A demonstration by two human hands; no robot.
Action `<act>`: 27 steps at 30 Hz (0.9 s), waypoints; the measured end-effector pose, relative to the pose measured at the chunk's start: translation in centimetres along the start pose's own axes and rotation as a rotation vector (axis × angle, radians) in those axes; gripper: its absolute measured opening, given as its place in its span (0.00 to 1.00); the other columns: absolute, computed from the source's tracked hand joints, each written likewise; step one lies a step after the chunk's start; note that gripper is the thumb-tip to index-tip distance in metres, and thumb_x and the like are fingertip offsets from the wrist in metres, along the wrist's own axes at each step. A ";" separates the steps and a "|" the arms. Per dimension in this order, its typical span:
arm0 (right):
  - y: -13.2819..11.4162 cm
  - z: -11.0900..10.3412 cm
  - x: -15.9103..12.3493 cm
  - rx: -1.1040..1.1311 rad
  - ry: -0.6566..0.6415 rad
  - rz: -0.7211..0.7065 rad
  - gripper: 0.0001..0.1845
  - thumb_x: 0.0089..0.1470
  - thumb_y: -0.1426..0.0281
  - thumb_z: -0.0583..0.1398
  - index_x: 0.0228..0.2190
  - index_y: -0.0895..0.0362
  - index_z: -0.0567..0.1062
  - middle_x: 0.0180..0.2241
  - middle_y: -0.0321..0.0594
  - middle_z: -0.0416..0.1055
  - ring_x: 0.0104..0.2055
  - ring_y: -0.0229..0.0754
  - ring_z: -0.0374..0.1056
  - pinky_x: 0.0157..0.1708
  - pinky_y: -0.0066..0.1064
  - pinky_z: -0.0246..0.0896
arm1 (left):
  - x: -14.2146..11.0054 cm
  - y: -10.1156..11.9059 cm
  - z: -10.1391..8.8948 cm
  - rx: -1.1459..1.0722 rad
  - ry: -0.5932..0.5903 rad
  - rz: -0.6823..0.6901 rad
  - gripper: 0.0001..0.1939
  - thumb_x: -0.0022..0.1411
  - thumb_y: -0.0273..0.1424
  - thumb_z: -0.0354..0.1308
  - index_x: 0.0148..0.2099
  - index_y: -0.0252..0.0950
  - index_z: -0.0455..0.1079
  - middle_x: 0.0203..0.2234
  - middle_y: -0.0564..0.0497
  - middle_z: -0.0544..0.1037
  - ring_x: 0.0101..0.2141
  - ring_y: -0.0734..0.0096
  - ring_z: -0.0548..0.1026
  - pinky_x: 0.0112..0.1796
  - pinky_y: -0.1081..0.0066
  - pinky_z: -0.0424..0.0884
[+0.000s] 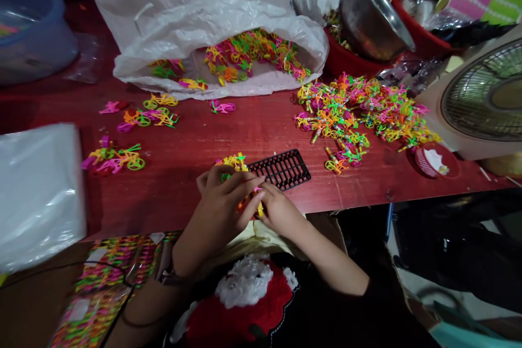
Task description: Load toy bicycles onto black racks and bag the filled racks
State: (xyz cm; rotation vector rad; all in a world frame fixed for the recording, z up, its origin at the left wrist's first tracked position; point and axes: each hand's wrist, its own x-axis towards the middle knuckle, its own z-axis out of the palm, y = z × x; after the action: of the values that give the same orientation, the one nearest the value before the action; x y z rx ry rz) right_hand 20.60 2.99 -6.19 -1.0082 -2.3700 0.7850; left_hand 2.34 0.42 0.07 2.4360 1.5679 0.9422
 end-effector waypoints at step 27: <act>0.3 -0.1 0.0 0.061 0.120 0.048 0.09 0.64 0.74 0.59 0.42 0.56 0.79 0.42 0.45 0.76 0.46 0.48 0.68 0.48 0.41 0.66 | 0.0 -0.2 0.7 0.003 0.028 -0.122 0.03 0.70 0.33 0.62 0.42 0.40 0.75 0.36 0.50 0.81 0.44 0.54 0.70 0.43 0.57 0.60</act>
State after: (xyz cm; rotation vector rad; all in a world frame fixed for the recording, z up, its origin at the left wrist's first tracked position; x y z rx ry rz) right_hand 20.77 3.16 -6.33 -1.0600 -2.2147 0.7867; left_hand 2.54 0.67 -0.56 2.3075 1.7063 0.9579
